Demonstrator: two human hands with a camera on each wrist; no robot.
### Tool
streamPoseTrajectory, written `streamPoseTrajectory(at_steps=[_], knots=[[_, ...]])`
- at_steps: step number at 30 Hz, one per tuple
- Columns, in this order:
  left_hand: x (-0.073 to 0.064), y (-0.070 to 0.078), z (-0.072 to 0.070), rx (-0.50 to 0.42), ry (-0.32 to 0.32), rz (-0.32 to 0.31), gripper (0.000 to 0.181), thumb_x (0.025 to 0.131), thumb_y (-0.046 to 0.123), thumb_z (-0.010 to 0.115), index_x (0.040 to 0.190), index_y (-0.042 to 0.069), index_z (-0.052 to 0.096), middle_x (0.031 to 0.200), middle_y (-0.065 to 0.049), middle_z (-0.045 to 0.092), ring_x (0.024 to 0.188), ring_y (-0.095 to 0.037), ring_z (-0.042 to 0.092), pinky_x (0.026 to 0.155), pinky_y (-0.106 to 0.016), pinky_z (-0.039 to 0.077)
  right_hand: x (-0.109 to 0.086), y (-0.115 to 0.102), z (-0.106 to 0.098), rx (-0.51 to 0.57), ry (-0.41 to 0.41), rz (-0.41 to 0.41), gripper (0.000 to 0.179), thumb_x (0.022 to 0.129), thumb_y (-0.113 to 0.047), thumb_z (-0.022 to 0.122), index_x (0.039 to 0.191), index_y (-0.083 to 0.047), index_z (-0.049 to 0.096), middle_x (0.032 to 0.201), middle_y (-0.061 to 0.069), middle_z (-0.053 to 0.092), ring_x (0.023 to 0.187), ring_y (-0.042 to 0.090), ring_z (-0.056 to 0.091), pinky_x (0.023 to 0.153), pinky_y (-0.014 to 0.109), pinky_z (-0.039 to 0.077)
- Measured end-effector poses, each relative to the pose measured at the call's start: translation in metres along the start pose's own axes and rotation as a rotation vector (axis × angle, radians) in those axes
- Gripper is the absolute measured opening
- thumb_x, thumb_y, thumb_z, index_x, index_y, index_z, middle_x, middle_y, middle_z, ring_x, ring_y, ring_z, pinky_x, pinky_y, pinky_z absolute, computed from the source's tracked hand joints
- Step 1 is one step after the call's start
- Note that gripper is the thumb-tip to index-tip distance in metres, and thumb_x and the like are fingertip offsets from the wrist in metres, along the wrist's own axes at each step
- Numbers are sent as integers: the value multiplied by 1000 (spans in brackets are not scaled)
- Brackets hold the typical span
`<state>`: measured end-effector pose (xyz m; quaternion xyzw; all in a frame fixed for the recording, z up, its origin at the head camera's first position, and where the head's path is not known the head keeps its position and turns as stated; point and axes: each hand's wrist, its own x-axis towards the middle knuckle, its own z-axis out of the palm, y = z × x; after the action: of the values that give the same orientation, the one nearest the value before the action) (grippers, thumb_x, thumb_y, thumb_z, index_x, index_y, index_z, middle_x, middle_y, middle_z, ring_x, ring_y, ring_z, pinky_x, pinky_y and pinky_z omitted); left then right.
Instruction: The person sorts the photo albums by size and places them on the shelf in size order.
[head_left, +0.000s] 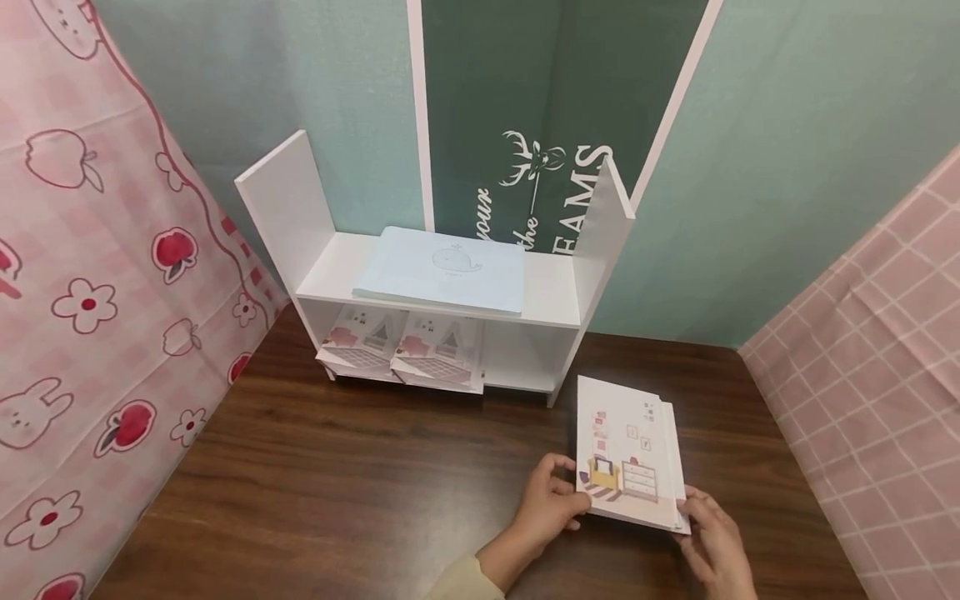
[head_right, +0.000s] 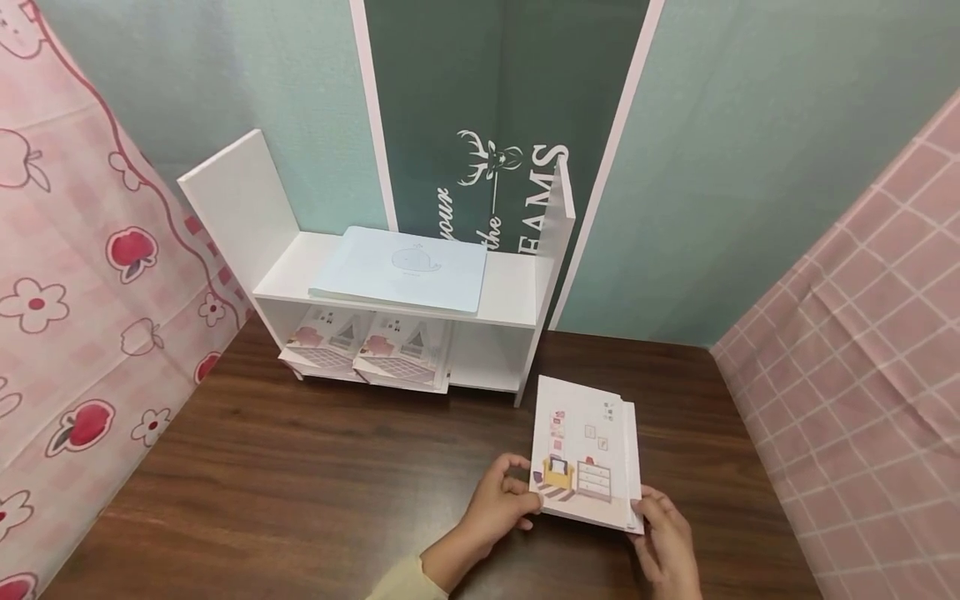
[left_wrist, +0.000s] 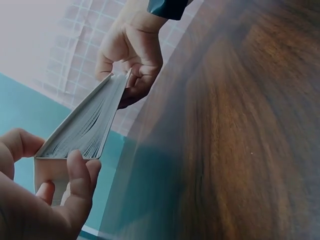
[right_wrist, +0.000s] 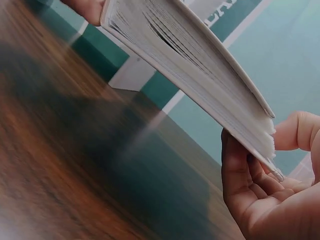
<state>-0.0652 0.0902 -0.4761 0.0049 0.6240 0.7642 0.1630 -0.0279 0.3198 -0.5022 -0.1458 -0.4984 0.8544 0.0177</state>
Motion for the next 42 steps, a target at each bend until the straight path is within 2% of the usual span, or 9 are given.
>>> streamPoseTrajectory(at_steps=[4,9,13,16,23,30,42], knots=[[-7,1,-8,-53,-22,-38,45,65,-9,59,103,10,48,70,-7,55,54,-15,53,46,-24,47,-4,6,6,-18,-19,-17,37,90,10,35,91,-12,64,89,1,63,75,11,59,63,23,49],[-12,3,-21,-98,-42,-75,46,67,-8,57,107,10,44,77,-9,57,58,-14,55,48,-24,47,-7,12,18,-91,17,-6,32,88,9,38,89,-13,62,81,-1,61,67,9,56,56,20,46],[-16,6,-32,-65,-41,-65,46,69,-6,57,109,10,43,81,-9,59,61,-13,54,49,-23,44,-10,18,27,-85,-1,0,30,87,10,38,89,-11,58,80,-1,61,67,9,56,56,20,46],[-17,6,-38,-52,-14,-60,47,68,-5,57,110,10,45,83,-8,59,62,-13,53,51,-24,44,-12,23,33,-56,-38,6,28,87,11,36,91,-9,55,82,0,60,70,10,56,59,21,47],[-17,2,-48,-137,60,-49,52,64,-7,52,114,7,46,84,-10,58,62,-14,54,55,-26,48,-15,32,48,-10,-87,12,26,87,12,36,93,-8,52,86,1,60,74,11,56,62,22,47],[-18,2,-61,-180,32,-35,53,66,-6,52,116,5,43,87,-12,57,65,-14,55,58,-27,50,-14,33,61,-9,-63,15,28,87,11,37,92,-9,55,86,2,61,73,11,57,62,23,48],[-26,8,-88,-179,23,-34,53,67,-4,55,117,4,41,88,-13,58,66,-15,58,61,-29,52,-14,38,84,-51,-53,59,21,87,9,40,96,-8,49,92,4,60,78,14,59,65,27,49]])
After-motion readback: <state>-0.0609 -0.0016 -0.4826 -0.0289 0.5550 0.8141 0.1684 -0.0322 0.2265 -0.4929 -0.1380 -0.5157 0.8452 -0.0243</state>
